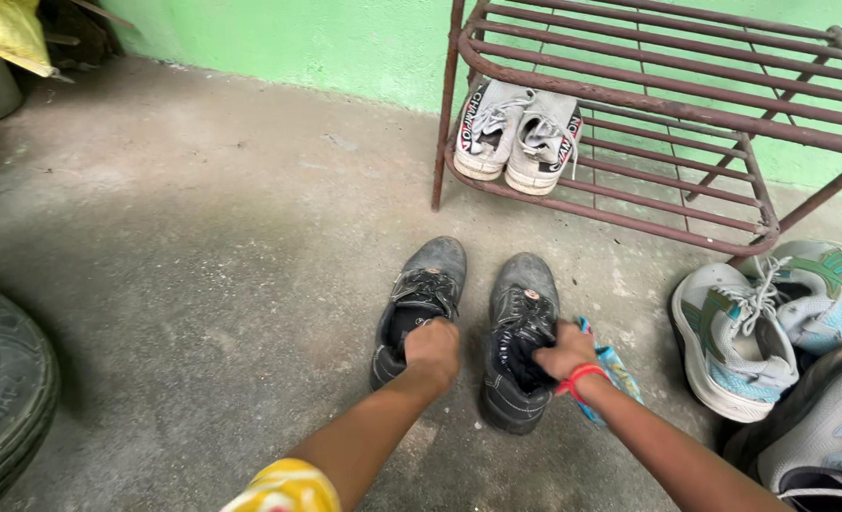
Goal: The person wipes the exterior of several pairs of shoes with a cloth. They clean a pair of black shoes and place them on a metal shoe rack, then proceed to wipe a pair of white sneakers with green and blue accents.
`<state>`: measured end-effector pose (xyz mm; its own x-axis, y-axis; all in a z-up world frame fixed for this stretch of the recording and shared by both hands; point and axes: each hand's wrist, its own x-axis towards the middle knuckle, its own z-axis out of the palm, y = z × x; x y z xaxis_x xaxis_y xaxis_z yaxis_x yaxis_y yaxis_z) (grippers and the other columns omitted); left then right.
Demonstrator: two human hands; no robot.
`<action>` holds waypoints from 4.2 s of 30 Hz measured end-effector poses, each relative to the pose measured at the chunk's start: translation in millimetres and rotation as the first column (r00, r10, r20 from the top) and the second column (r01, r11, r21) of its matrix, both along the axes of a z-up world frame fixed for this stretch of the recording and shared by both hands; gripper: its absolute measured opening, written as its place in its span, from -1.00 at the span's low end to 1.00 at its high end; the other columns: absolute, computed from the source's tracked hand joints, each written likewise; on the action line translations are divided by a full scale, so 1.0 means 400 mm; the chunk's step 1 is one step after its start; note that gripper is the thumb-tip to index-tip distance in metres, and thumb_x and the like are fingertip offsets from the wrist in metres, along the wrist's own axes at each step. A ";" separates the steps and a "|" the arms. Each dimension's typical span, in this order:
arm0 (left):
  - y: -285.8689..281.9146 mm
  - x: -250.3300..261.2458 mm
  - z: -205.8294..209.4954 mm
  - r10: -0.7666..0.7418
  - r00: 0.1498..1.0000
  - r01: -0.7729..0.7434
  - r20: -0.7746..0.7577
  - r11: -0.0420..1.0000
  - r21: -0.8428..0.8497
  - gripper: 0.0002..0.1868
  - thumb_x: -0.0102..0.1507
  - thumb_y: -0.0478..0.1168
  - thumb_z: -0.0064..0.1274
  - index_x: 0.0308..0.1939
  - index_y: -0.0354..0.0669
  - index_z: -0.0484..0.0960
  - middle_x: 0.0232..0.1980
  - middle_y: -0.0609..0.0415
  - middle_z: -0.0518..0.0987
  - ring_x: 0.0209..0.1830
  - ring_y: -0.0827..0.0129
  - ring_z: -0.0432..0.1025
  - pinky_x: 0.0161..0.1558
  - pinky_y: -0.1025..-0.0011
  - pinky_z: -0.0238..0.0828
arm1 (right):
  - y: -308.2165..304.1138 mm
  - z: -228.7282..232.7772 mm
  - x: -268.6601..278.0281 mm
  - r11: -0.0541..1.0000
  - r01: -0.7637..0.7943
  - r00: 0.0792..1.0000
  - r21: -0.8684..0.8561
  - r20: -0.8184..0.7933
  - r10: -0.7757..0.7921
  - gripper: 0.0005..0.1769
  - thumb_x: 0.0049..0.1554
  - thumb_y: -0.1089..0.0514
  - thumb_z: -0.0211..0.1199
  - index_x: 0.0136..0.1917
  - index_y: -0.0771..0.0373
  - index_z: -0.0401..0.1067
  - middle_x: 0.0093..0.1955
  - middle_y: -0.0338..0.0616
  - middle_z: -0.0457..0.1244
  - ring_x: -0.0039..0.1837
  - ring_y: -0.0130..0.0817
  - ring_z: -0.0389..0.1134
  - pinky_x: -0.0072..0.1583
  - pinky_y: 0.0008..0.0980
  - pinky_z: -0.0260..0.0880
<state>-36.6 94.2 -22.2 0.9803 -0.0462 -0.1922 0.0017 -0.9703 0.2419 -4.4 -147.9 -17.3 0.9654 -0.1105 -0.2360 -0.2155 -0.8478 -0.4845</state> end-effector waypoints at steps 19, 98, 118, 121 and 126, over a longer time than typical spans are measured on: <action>-0.023 0.107 0.125 -0.477 0.841 0.491 -0.256 0.871 -0.010 -0.04 -0.13 0.14 0.57 0.22 -0.20 0.52 0.24 -0.10 0.55 0.29 0.06 0.44 0.25 0.19 0.40 | -0.022 0.127 -0.104 0.926 -0.283 0.821 -0.250 0.436 0.369 -0.38 0.04 -0.16 0.38 0.22 0.28 0.41 0.20 0.09 0.34 0.32 0.06 0.32 0.39 -0.13 0.31; -0.037 0.539 0.548 0.149 0.370 0.413 0.917 0.858 -0.305 -0.65 -0.10 -0.50 0.24 -0.23 -0.21 0.70 -0.19 0.04 0.62 0.00 0.12 0.48 0.12 0.05 0.39 | 0.171 0.524 0.396 0.996 0.086 0.265 -0.006 0.964 -0.017 -0.58 -0.09 0.20 0.60 -0.06 0.29 0.42 -0.02 -0.04 0.21 0.13 0.02 0.29 0.01 0.03 0.30; -0.012 0.559 0.492 0.566 0.757 -0.068 0.328 0.567 -0.821 0.35 -0.14 0.24 0.55 0.41 -0.45 0.08 0.25 -0.47 0.34 0.23 -0.18 0.36 0.20 0.06 0.37 | 0.159 0.470 0.467 0.887 -0.015 0.744 0.462 0.597 -0.298 0.57 -0.33 -0.22 0.68 0.59 0.29 -0.31 0.31 0.18 0.24 0.29 -0.05 0.35 0.31 -0.22 0.35; -0.019 0.573 0.470 0.569 0.741 0.061 0.357 0.472 -0.879 0.23 -0.13 0.17 0.45 0.44 -0.35 0.19 0.09 -0.34 0.58 0.09 -0.06 0.55 0.15 0.12 0.48 | 0.167 0.488 0.483 0.868 0.037 0.729 0.496 0.581 -0.362 0.39 -0.32 -0.08 0.72 0.51 0.26 -0.13 0.27 0.10 0.27 0.24 -0.10 0.36 0.25 -0.22 0.34; -0.029 0.609 0.476 0.598 0.633 0.070 0.491 0.588 -0.806 0.00 -0.07 0.05 0.46 0.39 -0.11 0.38 -0.18 -0.26 0.69 -0.15 -0.07 0.62 -0.01 0.09 0.53 | 0.215 0.504 0.533 0.778 0.121 0.646 0.616 0.547 -0.533 -0.12 -0.30 0.04 0.67 0.21 0.19 0.28 0.05 -0.09 0.41 0.06 -0.21 0.48 0.15 -0.24 0.48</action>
